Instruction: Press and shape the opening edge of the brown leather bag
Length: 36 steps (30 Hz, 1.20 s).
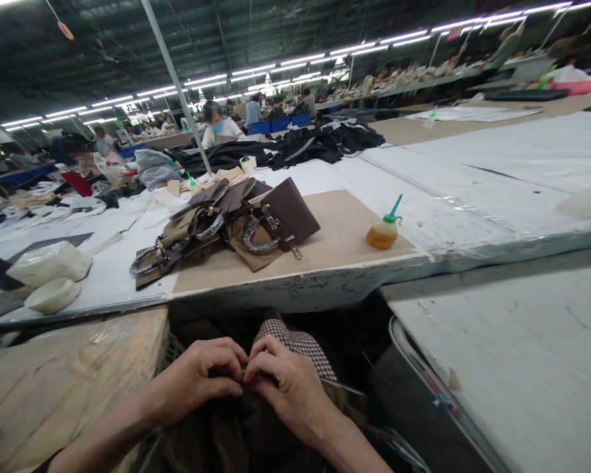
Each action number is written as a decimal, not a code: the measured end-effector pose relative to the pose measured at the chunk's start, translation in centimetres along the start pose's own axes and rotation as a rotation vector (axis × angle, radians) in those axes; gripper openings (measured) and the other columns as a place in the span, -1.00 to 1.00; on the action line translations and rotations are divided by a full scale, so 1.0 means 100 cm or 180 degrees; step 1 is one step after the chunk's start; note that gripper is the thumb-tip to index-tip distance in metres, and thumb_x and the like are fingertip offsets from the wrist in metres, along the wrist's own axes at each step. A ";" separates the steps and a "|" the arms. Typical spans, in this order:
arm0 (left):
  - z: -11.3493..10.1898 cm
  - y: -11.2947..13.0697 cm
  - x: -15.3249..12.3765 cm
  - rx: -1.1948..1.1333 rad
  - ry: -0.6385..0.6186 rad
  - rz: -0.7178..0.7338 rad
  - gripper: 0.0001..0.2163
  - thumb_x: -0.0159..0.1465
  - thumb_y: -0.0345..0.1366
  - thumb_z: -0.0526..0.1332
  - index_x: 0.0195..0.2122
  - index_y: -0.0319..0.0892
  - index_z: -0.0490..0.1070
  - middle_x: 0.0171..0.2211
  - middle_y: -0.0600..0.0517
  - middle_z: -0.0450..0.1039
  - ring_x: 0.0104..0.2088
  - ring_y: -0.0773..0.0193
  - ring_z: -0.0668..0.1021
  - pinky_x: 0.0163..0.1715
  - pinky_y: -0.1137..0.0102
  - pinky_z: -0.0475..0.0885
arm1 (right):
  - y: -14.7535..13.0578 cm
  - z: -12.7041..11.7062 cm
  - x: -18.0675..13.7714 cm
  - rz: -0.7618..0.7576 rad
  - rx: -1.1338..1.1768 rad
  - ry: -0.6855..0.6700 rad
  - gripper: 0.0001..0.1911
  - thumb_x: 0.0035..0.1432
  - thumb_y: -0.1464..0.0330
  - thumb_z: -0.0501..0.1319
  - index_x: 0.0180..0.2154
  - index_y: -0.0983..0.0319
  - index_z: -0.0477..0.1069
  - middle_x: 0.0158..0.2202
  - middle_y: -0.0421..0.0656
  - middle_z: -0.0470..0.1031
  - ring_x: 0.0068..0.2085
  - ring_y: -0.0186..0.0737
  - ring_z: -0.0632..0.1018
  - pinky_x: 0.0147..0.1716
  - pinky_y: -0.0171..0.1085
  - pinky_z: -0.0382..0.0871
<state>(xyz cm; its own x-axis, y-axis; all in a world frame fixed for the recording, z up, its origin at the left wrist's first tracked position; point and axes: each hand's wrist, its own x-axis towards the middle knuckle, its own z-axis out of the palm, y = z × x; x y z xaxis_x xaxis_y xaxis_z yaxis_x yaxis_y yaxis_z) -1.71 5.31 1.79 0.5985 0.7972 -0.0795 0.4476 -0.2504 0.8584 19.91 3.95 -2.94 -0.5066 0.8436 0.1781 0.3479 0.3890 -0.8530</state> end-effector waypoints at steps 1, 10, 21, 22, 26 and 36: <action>0.000 0.001 0.000 0.0067 -0.0012 0.0035 -0.87 0.13 -0.49 0.42 -0.34 -0.18 0.54 -0.14 0.07 0.52 -0.12 0.29 0.54 -0.07 0.49 0.38 | 0.000 0.000 0.000 -0.0005 0.0072 0.0037 -0.78 0.14 0.57 0.31 -0.33 0.11 0.47 -0.18 -0.30 0.43 -0.17 -0.33 0.50 -0.21 -0.36 0.25; -0.002 0.007 0.005 0.0280 -0.0205 0.0132 -0.79 0.16 -0.56 0.36 -0.24 -0.13 0.52 -0.07 0.08 0.47 -0.04 0.31 0.52 0.00 0.53 0.34 | 0.003 -0.002 -0.001 0.0121 0.0336 0.0147 -0.63 -0.01 0.68 0.34 -0.35 0.15 0.30 -0.25 -0.34 0.44 -0.20 -0.32 0.47 -0.22 -0.35 0.23; -0.003 0.010 0.008 0.0964 -0.0510 0.0224 -0.86 0.29 -0.49 0.25 -0.22 -0.10 0.45 0.02 0.11 0.42 -0.07 0.34 0.52 -0.07 0.54 0.35 | 0.001 -0.008 -0.001 0.0458 0.0069 0.0072 -0.75 0.03 0.56 0.34 -0.32 0.15 0.35 -0.29 -0.32 0.49 -0.25 -0.29 0.49 -0.27 -0.34 0.23; -0.002 0.010 0.008 0.1038 -0.0500 0.0184 -0.88 0.29 -0.48 0.25 -0.23 -0.10 0.44 0.03 0.11 0.42 -0.07 0.33 0.52 -0.07 0.53 0.35 | 0.000 -0.009 -0.002 0.0565 -0.0008 0.0051 -0.76 0.05 0.52 0.35 -0.30 0.14 0.37 -0.30 -0.32 0.52 -0.25 -0.28 0.50 -0.28 -0.33 0.23; 0.002 0.012 0.006 0.1002 -0.0365 -0.0037 -0.89 0.24 -0.47 0.28 -0.32 -0.12 0.41 -0.01 0.15 0.43 -0.11 0.33 0.52 -0.11 0.51 0.34 | -0.003 -0.008 -0.002 0.0884 -0.0483 -0.0126 -0.85 0.18 0.35 0.32 -0.19 0.09 0.45 -0.30 -0.29 0.61 -0.24 -0.18 0.59 -0.30 -0.30 0.26; 0.007 0.014 0.009 -0.0289 0.0022 -0.0979 -0.94 0.12 -0.40 0.34 -0.47 -0.17 0.49 -0.12 0.11 0.48 -0.10 0.27 0.52 -0.11 0.46 0.33 | -0.014 -0.004 -0.008 0.1197 -0.1426 -0.0249 -0.86 0.27 0.27 0.23 -0.15 0.01 0.54 -0.33 -0.22 0.67 -0.26 -0.05 0.65 -0.37 -0.25 0.25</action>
<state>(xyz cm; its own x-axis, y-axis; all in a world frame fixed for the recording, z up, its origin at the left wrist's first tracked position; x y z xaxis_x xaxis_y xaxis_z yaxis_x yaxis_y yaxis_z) -0.05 5.32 2.59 0.4395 0.8318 -0.3391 0.5455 0.0528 0.8365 20.17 2.90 -1.65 -0.3347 0.9307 -0.1477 0.8057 0.2013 -0.5571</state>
